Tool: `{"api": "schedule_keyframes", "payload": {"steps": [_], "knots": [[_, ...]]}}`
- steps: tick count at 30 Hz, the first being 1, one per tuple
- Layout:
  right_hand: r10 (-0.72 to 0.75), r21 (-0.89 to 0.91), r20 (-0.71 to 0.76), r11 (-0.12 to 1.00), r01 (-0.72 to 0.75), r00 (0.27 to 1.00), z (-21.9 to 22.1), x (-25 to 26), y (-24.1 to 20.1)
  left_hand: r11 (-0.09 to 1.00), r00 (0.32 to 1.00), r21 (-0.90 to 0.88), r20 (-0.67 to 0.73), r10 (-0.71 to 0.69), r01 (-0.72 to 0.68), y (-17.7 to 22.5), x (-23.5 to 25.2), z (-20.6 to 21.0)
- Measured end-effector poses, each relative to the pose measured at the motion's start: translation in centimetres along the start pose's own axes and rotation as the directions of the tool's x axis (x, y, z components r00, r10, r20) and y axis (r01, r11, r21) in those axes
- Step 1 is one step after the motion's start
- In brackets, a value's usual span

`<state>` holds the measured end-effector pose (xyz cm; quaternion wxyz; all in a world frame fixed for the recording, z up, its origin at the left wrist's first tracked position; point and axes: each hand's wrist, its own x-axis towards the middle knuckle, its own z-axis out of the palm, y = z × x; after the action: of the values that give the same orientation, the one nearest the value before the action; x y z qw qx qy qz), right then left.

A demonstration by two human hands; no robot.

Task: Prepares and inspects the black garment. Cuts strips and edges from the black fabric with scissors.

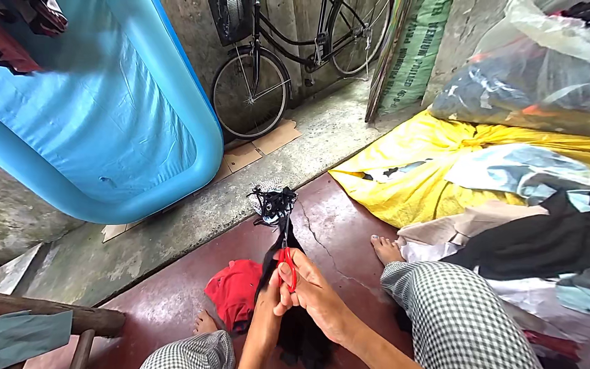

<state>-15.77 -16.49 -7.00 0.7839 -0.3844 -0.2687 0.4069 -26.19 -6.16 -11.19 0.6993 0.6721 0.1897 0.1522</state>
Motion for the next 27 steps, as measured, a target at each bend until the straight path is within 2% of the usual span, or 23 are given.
{"api": "schedule_keyframes", "payload": {"steps": [2,3,4,5,7,8,10,12,15,18,23,27], "knots": [[-0.044,-0.108,-0.022,0.993,0.041,0.999,-0.8,0.4,0.1,0.955,0.957,0.297,0.274,-0.093,0.008,1.4,-0.3,-2.1],[-0.075,-0.178,-0.019,0.981,0.071,0.997,-1.3,0.6,0.3,0.934,0.912,0.356,0.388,-0.135,-0.013,2.5,-0.7,-3.0],[-0.102,-0.265,-0.014,0.960,0.095,0.995,-1.8,0.8,0.6,0.943,0.895,0.333,0.426,-0.133,-0.018,3.5,-1.2,-3.7],[-0.128,-0.358,-0.006,0.926,0.118,0.992,-2.3,0.9,0.9,0.964,0.919,0.267,0.383,-0.089,-0.018,4.6,-1.7,-4.2],[-0.162,-0.523,0.017,0.839,0.147,0.987,-2.7,0.8,1.1,0.988,0.990,0.134,0.131,0.055,-0.073,6.3,-1.6,-5.1],[-0.167,-0.594,0.038,0.789,0.157,0.985,-2.7,0.5,1.1,0.986,0.993,0.116,0.002,0.121,-0.120,6.6,-1.0,-5.7],[-0.184,-0.712,0.085,0.676,0.189,0.979,-2.3,0.0,1.3,0.965,0.958,0.131,-0.151,0.244,-0.226,6.6,0.3,-6.6],[-0.194,-0.776,0.138,0.589,0.228,0.971,-1.8,-0.3,1.8,0.939,0.923,0.113,-0.180,0.341,-0.325,6.5,1.2,-6.4],[-0.202,-0.809,0.191,0.521,0.270,0.961,-1.3,-0.9,2.5,0.914,0.909,0.106,-0.104,0.403,-0.392,6.3,1.7,-5.3],[-0.213,-0.836,0.212,0.466,0.290,0.954,-1.2,-1.2,3.0,0.921,0.919,0.114,-0.093,0.384,-0.374,5.9,1.6,-4.6],[-0.210,-0.870,0.183,0.421,0.258,0.960,-1.0,-1.4,2.7,0.931,0.900,0.058,-0.238,0.364,-0.361,4.7,1.2,-4.2],[-0.201,-0.898,0.144,0.384,0.213,0.969,-0.5,-1.6,2.4,0.931,0.896,0.005,-0.272,0.351,-0.364,4.8,0.8,-4.2]]}}
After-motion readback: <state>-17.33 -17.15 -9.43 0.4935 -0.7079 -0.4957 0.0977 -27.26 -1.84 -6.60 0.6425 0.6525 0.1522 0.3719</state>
